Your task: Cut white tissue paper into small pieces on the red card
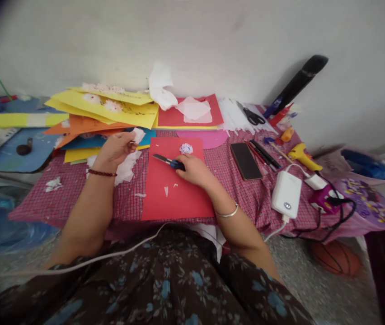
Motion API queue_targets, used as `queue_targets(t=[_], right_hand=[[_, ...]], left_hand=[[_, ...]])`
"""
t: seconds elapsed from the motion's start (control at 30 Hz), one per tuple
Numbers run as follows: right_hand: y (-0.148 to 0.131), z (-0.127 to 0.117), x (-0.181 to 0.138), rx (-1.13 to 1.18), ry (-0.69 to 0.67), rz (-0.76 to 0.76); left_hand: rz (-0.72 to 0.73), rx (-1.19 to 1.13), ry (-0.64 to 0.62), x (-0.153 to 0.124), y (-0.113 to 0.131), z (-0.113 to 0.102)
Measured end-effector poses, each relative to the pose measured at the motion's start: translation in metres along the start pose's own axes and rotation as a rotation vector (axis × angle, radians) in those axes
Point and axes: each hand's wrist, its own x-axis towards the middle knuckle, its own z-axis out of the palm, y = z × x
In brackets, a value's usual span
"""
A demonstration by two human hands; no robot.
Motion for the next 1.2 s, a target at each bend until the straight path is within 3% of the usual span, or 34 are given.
queue_targets(t=[0.1,0.2,0.27,0.37,0.53,0.67,0.77,0.83,0.93,1.03,1.13,1.2], right_hand=[[0.005,0.003,0.002,-0.013,0.003,0.029],[0.007,0.006,0.003,-0.029,0.012,0.038],[0.006,0.007,0.003,-0.042,0.021,0.039],[0.003,0.007,0.003,-0.056,0.029,0.035],[-0.017,0.001,-0.001,-0.08,0.112,0.009],[-0.037,0.001,-0.015,-0.098,-0.045,0.021],[-0.049,0.01,-0.027,-0.154,-0.082,0.061],[-0.057,0.019,-0.033,-0.208,-0.087,0.063],[-0.069,0.032,-0.034,-0.246,-0.091,0.018],[-0.073,0.042,-0.032,-0.224,-0.077,0.004],[-0.067,0.047,-0.028,-0.19,-0.032,0.005],[-0.061,0.05,-0.027,-0.157,0.019,0.013]], left_hand=[[-0.068,0.11,-0.21,-0.021,-0.001,0.017],[-0.08,0.374,-0.617,-0.046,-0.003,0.039],[-0.046,0.479,-0.749,-0.058,-0.001,0.046],[-0.014,0.484,-0.638,-0.067,0.007,0.032],[-0.026,0.608,-0.234,-0.064,0.022,-0.045],[0.023,0.872,-0.02,-0.059,0.018,-0.1],[0.049,0.985,0.09,-0.061,0.013,-0.117],[0.189,1.081,0.182,-0.068,0.011,-0.115],[0.538,1.171,0.265,-0.088,0.006,-0.091],[0.57,1.123,0.088,-0.118,-0.008,-0.054],[0.491,1.069,-0.244,-0.143,-0.032,-0.021],[0.479,1.037,-0.265,-0.15,-0.048,-0.007]])
